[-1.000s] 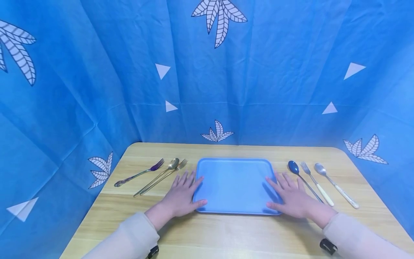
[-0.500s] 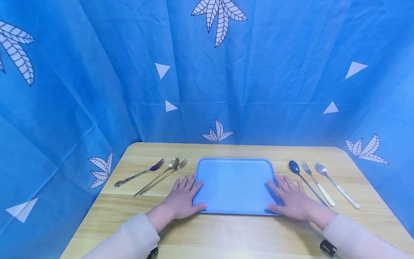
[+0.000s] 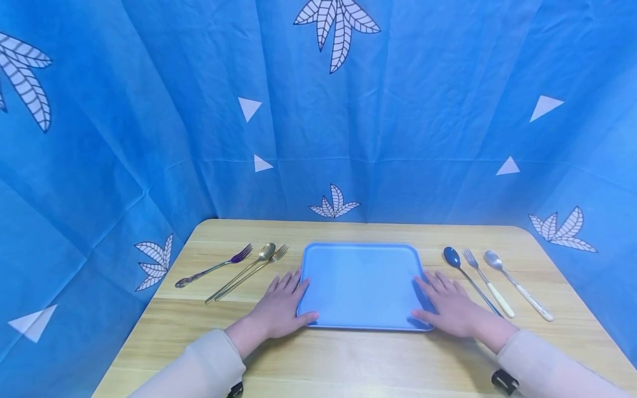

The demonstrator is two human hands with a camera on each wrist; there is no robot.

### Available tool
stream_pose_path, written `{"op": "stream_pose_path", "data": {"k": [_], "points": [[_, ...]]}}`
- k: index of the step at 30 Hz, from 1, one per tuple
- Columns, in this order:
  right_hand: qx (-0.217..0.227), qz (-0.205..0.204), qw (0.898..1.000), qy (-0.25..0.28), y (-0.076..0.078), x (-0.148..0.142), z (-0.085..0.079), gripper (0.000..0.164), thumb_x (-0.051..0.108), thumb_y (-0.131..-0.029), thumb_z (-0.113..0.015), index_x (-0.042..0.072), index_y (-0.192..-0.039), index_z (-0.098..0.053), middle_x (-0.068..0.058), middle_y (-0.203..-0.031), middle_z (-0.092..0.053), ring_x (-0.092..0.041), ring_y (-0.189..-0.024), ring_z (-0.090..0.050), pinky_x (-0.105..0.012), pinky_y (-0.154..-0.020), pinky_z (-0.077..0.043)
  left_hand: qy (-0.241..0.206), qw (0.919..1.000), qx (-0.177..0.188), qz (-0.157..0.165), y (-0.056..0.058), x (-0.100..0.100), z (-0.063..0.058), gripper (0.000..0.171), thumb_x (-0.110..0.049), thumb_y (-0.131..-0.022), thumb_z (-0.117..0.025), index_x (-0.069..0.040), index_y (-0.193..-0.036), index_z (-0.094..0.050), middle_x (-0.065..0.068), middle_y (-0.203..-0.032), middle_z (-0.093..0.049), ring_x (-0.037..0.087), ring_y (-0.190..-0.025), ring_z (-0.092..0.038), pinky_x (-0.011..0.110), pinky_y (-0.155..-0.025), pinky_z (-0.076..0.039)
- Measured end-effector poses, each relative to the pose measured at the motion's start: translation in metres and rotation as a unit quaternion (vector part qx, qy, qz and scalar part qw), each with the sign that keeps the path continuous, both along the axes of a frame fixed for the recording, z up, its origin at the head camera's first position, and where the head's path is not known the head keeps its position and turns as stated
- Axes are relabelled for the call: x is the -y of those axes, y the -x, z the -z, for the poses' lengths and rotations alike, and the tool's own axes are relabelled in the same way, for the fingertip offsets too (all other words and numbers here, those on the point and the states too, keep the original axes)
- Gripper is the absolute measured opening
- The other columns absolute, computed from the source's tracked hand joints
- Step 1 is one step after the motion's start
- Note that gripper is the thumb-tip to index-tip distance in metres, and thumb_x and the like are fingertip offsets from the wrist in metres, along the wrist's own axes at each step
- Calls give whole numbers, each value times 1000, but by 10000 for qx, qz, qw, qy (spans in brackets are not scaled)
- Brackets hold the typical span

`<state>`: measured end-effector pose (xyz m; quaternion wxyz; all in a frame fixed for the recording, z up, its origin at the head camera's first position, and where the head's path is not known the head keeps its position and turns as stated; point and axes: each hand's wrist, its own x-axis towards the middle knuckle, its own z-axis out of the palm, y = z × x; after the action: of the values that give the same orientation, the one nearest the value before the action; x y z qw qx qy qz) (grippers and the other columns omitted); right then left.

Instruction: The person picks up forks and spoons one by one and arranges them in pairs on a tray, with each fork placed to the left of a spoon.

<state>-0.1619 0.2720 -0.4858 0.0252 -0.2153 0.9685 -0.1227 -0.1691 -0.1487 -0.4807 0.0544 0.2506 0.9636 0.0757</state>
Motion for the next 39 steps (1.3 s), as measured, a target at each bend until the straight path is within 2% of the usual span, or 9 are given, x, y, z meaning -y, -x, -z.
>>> {"op": "stream_pose_path", "data": {"k": [4, 7, 13, 17, 21, 26, 33, 39], "points": [[9, 11, 10000, 44, -4, 5, -13, 83, 56, -96, -56, -5, -149, -38, -30, -155, -30, -58, -139, -24, -75, -107, -17, 5, 10000, -32, 3, 0, -1, -3, 87, -69, -96, -40, -3, -154, -34, 20, -162, -21, 41, -148, -23, 60, -117, -16], [94, 80, 9999, -35, -5, 7, -18, 85, 58, -96, -55, -6, -148, -39, -29, -156, -30, -57, -140, -23, -73, -108, -18, 13, 9999, -123, 21, 1, 0, -2, 86, -68, -97, -39, -2, -153, -36, 20, -161, -23, 41, -147, -24, 60, -117, -18], [87, 75, 9999, -83, -4, 6, -17, 83, 58, -96, -54, -9, -146, -41, -29, -155, -30, -56, -140, -24, -72, -109, -19, -12, 9997, -250, 4, 1, 0, -2, 83, -65, -98, -40, -1, -151, -39, 21, -160, -28, 41, -146, -28, 58, -117, -21], [-9, 20, 10000, -75, -4, 6, -15, 81, 56, -97, -54, -9, -144, -43, -30, -154, -32, -57, -139, -26, -72, -108, -22, -61, 9987, -512, -9, 2, -2, -2, 78, -60, -100, -43, 2, -146, -45, 23, -155, -37, 40, -142, -36, 54, -116, -27], [-138, -36, 9999, 25, -4, 6, -15, 77, 53, -97, -56, -11, -140, -47, -32, -151, -36, -58, -136, -30, -73, -106, -25, -57, 9965, -834, -57, 5, -4, -1, 71, -55, -100, -47, 4, -140, -52, 22, -148, -47, 37, -137, -44, 50, -113, -34], [-404, -76, 9991, -28, -1, 7, -15, 70, 47, -95, -63, -11, -133, -54, -33, -144, -44, -55, -131, -39, -70, -103, -32, -74, 9951, -965, -192, 7, -7, 0, 60, -44, -99, -56, 4, -135, -56, 19, -142, -54, 34, -132, -49, 48, -110, -39], [-753, 55, 9971, -113, 4, 11, -18, 51, 25, -86, -76, -10, -121, -63, -30, -125, -59, -49, -115, -55, -62, -96, -44, -273, 9946, -949, -310, 8, -10, 1, 47, -26, -96, -65, 7, -130, -59, 21, -134, -59, 35, -123, -56, 46, -105, -44], [-871, 208, 9958, 182, 6, 14, -18, 35, 4, -79, -77, -10, -109, -67, -27, -110, -64, -43, -101, -62, -54, -90, -51, -733, 9929, -826, -448, 9, -13, 0, 42, -17, -92, -69, 10, -124, -61, 23, -128, -62, 37, -116, -61, 47, -101, -48]]}}
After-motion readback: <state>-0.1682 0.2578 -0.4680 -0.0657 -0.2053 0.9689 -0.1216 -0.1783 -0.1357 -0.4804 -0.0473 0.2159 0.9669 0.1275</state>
